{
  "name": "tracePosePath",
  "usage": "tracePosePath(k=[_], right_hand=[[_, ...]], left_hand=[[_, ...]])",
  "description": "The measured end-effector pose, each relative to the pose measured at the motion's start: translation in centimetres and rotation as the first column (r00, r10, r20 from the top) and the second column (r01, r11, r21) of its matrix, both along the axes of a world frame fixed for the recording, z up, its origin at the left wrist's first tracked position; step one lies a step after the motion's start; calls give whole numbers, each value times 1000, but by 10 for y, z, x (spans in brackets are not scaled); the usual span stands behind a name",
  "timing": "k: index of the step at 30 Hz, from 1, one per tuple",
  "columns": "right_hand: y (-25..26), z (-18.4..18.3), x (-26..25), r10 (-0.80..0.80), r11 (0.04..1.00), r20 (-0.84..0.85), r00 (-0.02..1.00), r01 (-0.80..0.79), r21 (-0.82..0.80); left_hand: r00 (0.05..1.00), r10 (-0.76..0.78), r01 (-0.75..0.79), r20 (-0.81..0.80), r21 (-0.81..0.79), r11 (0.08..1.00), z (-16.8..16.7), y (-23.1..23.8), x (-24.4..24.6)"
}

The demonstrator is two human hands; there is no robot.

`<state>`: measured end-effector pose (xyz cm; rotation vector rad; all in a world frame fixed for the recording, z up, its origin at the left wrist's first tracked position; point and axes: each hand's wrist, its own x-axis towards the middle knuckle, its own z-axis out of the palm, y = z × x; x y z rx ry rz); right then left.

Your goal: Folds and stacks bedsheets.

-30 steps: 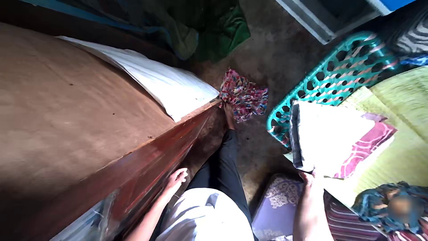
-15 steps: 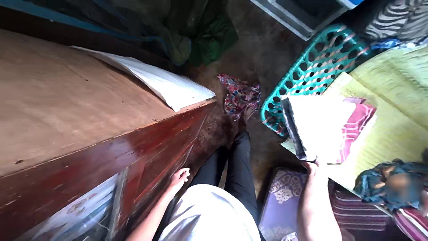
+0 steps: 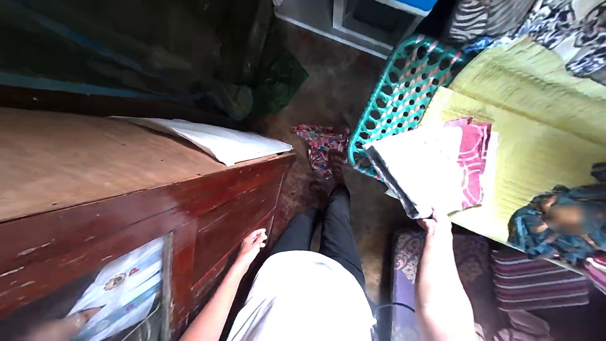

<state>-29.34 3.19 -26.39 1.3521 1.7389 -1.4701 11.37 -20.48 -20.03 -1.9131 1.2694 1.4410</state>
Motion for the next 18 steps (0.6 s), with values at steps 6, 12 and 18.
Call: tracePosePath(k=[6, 12, 18], right_hand=[[20, -19, 2, -77, 995, 34, 996, 79, -67], [38, -21, -1, -168, 962, -9, 986, 162, -220], [40, 32, 13, -313, 893, 30, 949, 305, -331]], left_hand=[[992, -123, 123, -2, 26, 992, 10, 15, -36], [938, -296, 311, -180, 62, 948, 10, 74, -131], [937, 63, 87, -343, 405, 910, -10, 169, -311]])
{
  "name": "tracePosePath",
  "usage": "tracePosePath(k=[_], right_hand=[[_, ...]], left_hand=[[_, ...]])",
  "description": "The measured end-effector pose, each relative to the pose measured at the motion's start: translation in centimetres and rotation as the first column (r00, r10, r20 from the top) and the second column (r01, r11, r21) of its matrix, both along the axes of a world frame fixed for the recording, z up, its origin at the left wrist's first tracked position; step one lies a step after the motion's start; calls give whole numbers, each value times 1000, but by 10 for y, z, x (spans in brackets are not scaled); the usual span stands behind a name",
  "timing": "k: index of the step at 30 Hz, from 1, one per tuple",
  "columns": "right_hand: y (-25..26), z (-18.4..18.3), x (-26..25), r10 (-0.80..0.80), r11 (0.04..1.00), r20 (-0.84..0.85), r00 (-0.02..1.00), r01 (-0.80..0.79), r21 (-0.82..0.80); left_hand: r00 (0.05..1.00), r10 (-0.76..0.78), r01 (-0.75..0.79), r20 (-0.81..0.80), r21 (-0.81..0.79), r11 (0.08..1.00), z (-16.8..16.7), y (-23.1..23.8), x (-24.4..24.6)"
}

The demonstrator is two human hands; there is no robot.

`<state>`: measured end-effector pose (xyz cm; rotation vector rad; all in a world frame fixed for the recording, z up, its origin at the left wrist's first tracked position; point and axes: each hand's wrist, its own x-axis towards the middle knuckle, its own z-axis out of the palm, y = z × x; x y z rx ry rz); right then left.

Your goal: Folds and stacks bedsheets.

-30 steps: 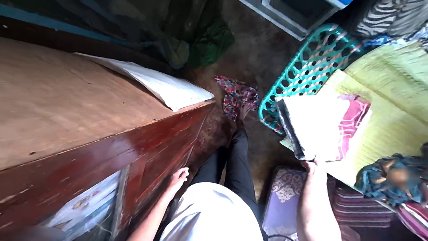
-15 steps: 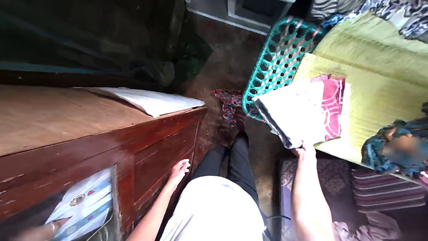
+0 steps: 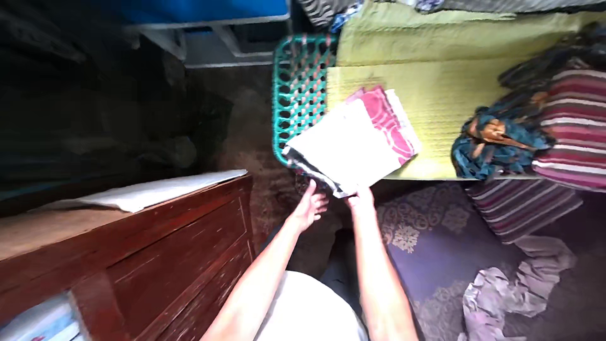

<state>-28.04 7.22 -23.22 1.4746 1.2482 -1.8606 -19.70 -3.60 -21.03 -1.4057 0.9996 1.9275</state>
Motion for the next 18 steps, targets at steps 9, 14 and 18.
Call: tracePosePath(k=[9, 14, 18], right_hand=[[140, 28, 7, 187, 939, 64, 980, -159, -304], [283, 17, -1, 291, 957, 23, 957, -291, 17], [356, 5, -4, 238, 952, 95, 967, -251, 174]], left_hand=[[986, -146, 63, -77, -642, 764, 26, 119, -111], [899, -282, 3, -336, -638, 770, 78, 193, -192], [794, -207, -154, -572, -517, 842, 138, 212, -246]])
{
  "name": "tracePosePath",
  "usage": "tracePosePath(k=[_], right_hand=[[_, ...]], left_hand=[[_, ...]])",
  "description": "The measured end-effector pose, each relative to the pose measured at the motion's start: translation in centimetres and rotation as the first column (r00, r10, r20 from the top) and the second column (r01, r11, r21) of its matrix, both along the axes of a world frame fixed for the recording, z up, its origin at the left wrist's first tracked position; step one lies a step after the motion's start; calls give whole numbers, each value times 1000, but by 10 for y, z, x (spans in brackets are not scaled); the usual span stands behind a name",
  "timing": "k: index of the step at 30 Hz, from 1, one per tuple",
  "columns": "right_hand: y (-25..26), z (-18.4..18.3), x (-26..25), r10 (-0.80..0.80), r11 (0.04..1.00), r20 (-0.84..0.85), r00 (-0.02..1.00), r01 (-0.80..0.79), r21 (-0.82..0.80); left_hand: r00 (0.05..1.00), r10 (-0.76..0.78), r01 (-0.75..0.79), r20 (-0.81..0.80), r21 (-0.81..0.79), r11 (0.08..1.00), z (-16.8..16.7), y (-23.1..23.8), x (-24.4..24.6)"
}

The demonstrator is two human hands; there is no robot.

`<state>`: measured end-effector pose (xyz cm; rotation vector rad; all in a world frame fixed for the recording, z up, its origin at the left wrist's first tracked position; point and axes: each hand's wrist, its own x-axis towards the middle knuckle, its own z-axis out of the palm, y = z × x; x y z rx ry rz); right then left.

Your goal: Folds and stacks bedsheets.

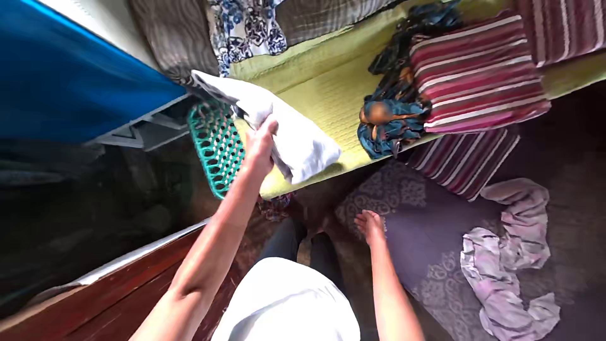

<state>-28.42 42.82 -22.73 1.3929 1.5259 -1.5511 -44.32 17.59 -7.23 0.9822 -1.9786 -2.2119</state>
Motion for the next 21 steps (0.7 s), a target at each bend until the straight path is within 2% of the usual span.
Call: tracePosePath(k=[3, 5, 7, 9, 10, 12, 13, 14, 15, 16, 18, 19, 20, 21], right_hand=[[28, -4, 3, 2, 999, 40, 999, -4, 41], [37, -7, 1, 9, 999, 69, 998, -12, 52], [39, -12, 2, 16, 998, 109, 994, -22, 59], [39, -19, -4, 30, 995, 166, 986, -44, 84], [38, -22, -15, 30, 994, 191, 981, -48, 93], [33, -29, -35, 65, 990, 249, 966, -93, 103], [30, -34, -46, 105, 986, 268, 958, -136, 100], [28, -39, -59, 152, 978, 273, 950, -184, 95], [25, -43, -73, 200, 969, 266, 943, -231, 92], [23, -46, -91, 242, 957, 247, 938, -273, 99], [22, -51, -129, 316, 933, 200, 928, -342, 113], [21, -52, -144, 360, 915, 181, 915, -384, 121], [22, -55, -158, 412, 890, 173, 895, -436, 135], [26, -57, -169, 461, 858, 183, 868, -489, 159]], left_hand=[[992, -60, 64, -115, 30, 997, 38, -8, -21], [973, -117, 127, -199, 41, 991, 46, -25, -27], [969, -167, 183, -184, 72, 981, 39, -49, -23], [993, -119, 119, 4, 72, 990, 20, -73, -17], [992, -51, 47, 115, 41, 998, -1, -86, -18], [944, 94, -76, 315, -67, 995, -58, -122, -12], [903, 101, -59, 417, -112, 992, -88, -149, -1], [834, 114, -12, 540, -188, 982, -112, -175, 17], [742, 85, 119, 666, -254, 960, -126, -199, 41], [623, 13, 319, 782, -269, 909, -133, -218, 66], [327, -159, 640, 932, -95, 763, -132, -236, 108], [194, -213, 704, 958, 15, 710, -124, -234, 119], [114, -246, 718, 963, 91, 690, -119, -229, 128], [100, -263, 694, 960, 122, 709, -114, -219, 136]])
